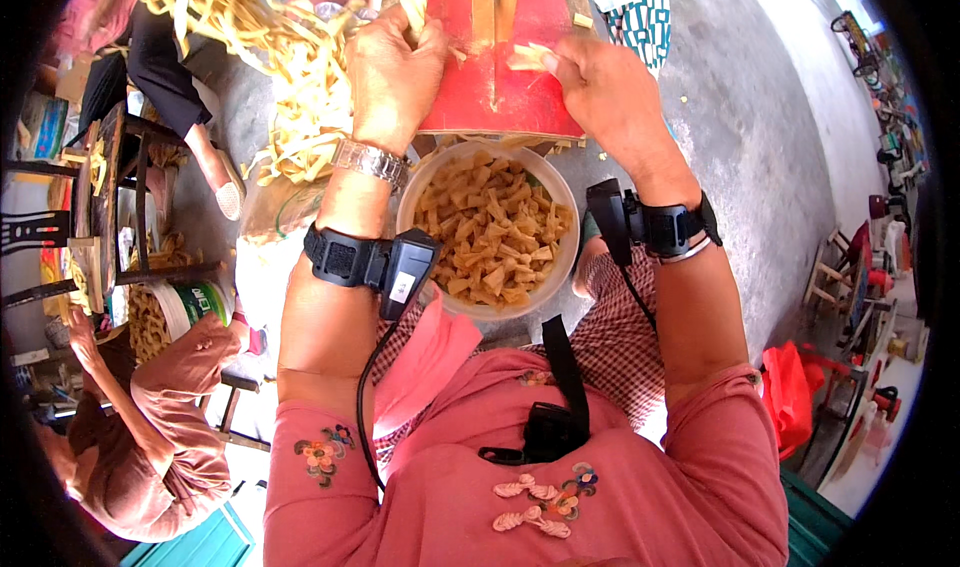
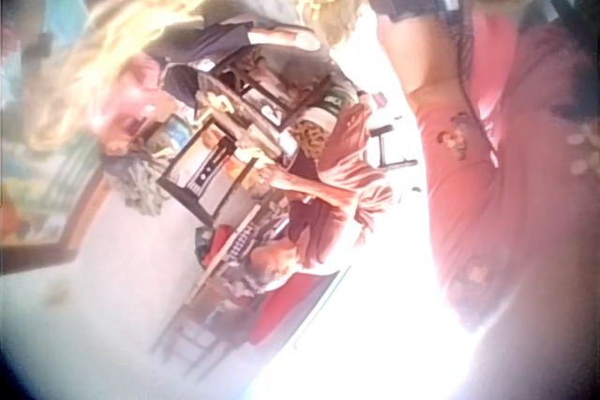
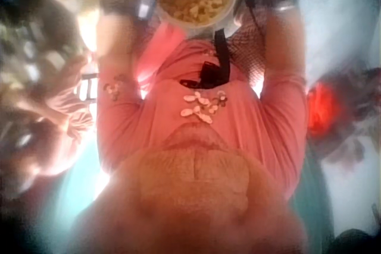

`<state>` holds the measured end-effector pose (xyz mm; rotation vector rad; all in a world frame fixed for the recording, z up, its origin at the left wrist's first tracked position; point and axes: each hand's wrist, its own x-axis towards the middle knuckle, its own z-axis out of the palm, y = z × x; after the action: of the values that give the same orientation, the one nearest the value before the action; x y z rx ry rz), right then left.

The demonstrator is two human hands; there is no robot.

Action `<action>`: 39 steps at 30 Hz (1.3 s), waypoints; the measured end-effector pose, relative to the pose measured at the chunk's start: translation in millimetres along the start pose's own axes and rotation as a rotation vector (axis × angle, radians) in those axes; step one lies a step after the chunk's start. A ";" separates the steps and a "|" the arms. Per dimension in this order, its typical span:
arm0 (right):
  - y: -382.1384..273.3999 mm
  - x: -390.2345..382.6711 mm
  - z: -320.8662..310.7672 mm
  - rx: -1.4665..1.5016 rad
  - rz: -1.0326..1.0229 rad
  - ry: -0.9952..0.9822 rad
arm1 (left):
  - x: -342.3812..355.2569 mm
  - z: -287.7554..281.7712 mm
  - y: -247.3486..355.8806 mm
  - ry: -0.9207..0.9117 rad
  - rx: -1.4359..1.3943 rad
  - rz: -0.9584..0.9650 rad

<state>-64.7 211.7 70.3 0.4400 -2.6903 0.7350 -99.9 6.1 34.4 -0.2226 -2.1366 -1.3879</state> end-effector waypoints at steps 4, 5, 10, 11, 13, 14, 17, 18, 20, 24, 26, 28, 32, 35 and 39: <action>1.6 -8.0 -11.1 0.279 0.054 -0.052 | -6.3 -15.2 15.1 -0.225 -0.107 -0.237; -0.9 -10.6 -12.9 0.320 0.044 -0.042 | -9.4 -19.8 26.1 -0.271 -0.240 -0.327; -3.3 -23.2 -14.7 0.606 0.077 -0.046 | -26.8 -33.8 60.9 -0.503 -0.636 -0.628; -4.3 -24.1 -16.5 0.671 0.110 -0.065 | -30.3 -35.6 64.3 -0.531 -0.678 -0.669; -7.6 -27.7 -21.1 0.740 0.155 -0.102 | -38.9 -37.2 65.5 -0.600 -0.625 -0.671; -8.7 -31.1 -23.4 0.774 0.182 -0.119 | -44.3 -37.8 66.2 -0.639 -0.609 -0.681; -9.9 -40.1 -28.4 0.779 0.153 -0.179 | -62.5 -35.8 63.3 -0.761 -0.529 -0.715; -12.8 -43.9 -27.7 0.818 0.134 -0.173 | -69.8 -34.4 62.0 -0.797 -0.483 -0.732; -17.6 -53.4 -21.5 0.866 0.096 -0.200 | -83.8 -29.8 53.2 -0.894 -0.400 -0.727; -31.8 -73.0 -10.2 0.904 0.025 -0.340 | -106.5 -23.7 33.5 -1.026 -0.221 -0.778; -38.5 -85.3 -1.4 0.864 -0.061 -0.411 | -114.5 -26.4 29.7 -1.091 -0.245 -0.799; -48.9 -100.4 13.8 0.754 -0.296 -0.383 | -141.5 -28.9 -0.3 -0.845 -0.278 -0.116; -69.9 -138.2 25.0 0.787 -0.384 -0.589 | -126.6 -21.5 41.3 -0.861 -0.713 -1.176; -77.7 -146.7 28.8 0.909 -0.324 -0.495 | -122.6 -23.9 43.7 -0.871 -0.472 -1.008; -63.2 -120.9 8.0 0.829 -0.053 -0.155 | -126.6 -30.6 49.3 -0.858 -0.245 -0.297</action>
<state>66.1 180.8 45.6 0.7681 -2.3685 1.8544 36.7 22.2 12.7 -0.7309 -2.7432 -1.9775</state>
